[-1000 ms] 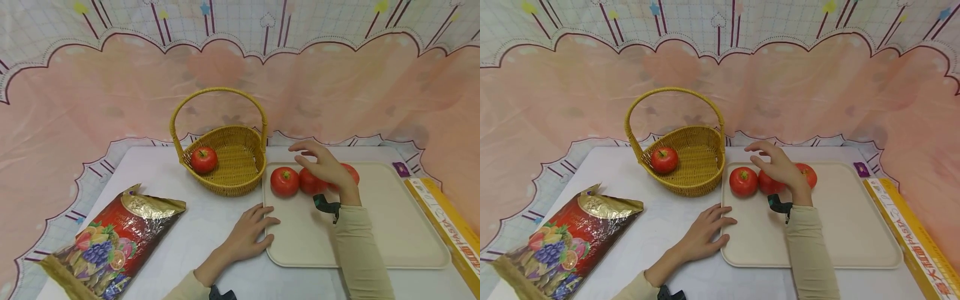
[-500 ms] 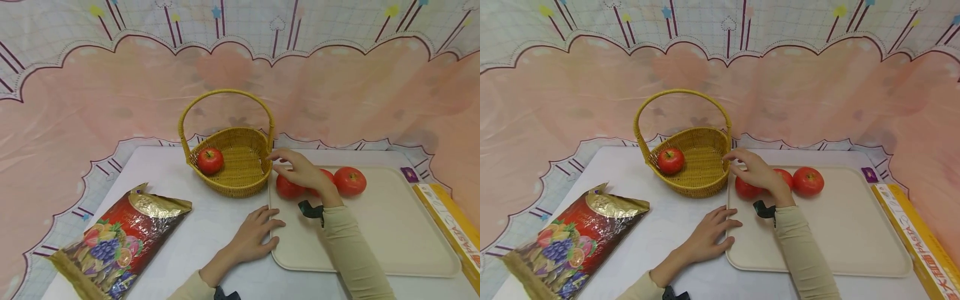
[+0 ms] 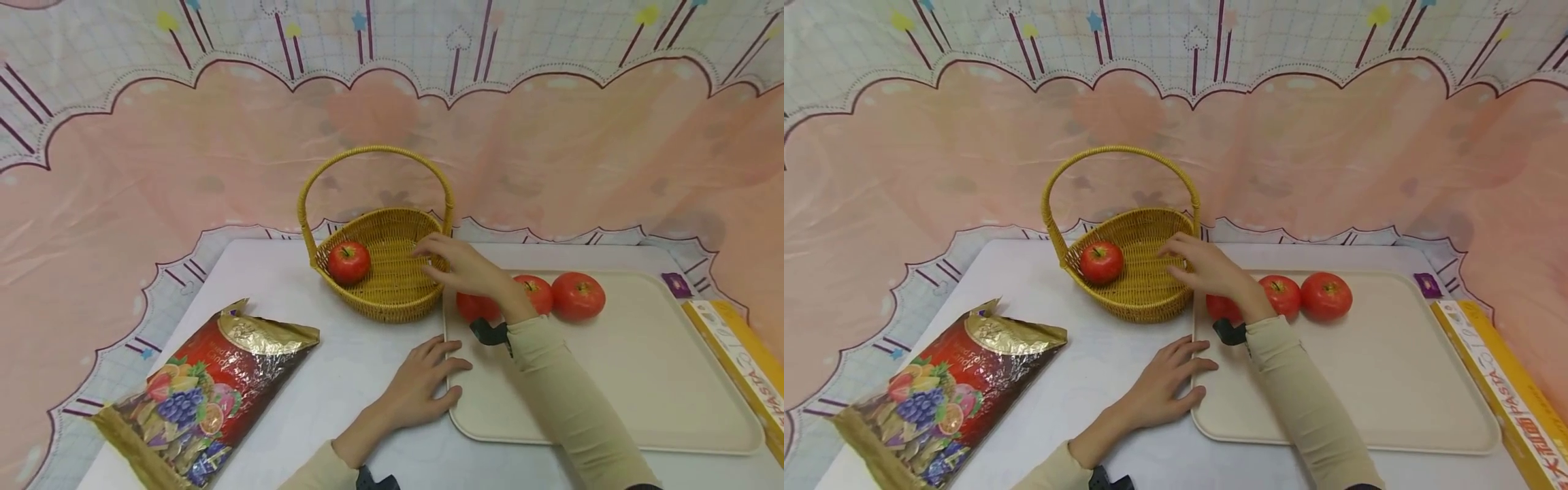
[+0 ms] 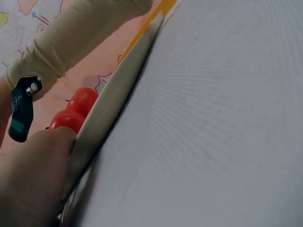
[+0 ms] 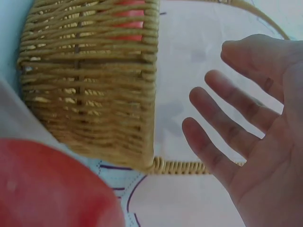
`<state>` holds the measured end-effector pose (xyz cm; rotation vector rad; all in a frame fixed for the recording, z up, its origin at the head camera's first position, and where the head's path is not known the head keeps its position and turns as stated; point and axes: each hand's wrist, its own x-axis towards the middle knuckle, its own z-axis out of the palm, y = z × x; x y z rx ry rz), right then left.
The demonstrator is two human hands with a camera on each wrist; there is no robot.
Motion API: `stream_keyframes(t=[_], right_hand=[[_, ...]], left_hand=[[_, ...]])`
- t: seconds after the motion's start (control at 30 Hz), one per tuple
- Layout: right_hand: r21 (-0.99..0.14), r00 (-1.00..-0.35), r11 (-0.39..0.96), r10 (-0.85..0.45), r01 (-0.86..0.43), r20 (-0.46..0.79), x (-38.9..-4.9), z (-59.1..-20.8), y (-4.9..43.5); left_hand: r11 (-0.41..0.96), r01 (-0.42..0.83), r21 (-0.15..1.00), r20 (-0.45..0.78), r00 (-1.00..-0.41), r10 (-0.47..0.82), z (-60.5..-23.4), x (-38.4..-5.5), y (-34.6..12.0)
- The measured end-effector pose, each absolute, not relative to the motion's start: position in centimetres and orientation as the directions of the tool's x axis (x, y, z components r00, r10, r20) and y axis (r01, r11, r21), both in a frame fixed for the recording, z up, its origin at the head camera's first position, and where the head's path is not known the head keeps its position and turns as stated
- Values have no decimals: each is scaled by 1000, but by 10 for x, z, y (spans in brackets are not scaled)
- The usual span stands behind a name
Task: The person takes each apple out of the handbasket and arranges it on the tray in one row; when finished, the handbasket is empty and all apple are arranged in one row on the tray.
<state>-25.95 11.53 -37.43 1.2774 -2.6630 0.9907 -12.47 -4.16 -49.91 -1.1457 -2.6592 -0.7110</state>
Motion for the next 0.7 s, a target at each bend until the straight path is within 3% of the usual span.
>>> stream_keyframes(t=[0.7], right_hand=[[-449,-624,492,-752,-745,212,-277,-361,75]], left_hand=[[597,717,359,323,-696,641,-500,-125,-41]])
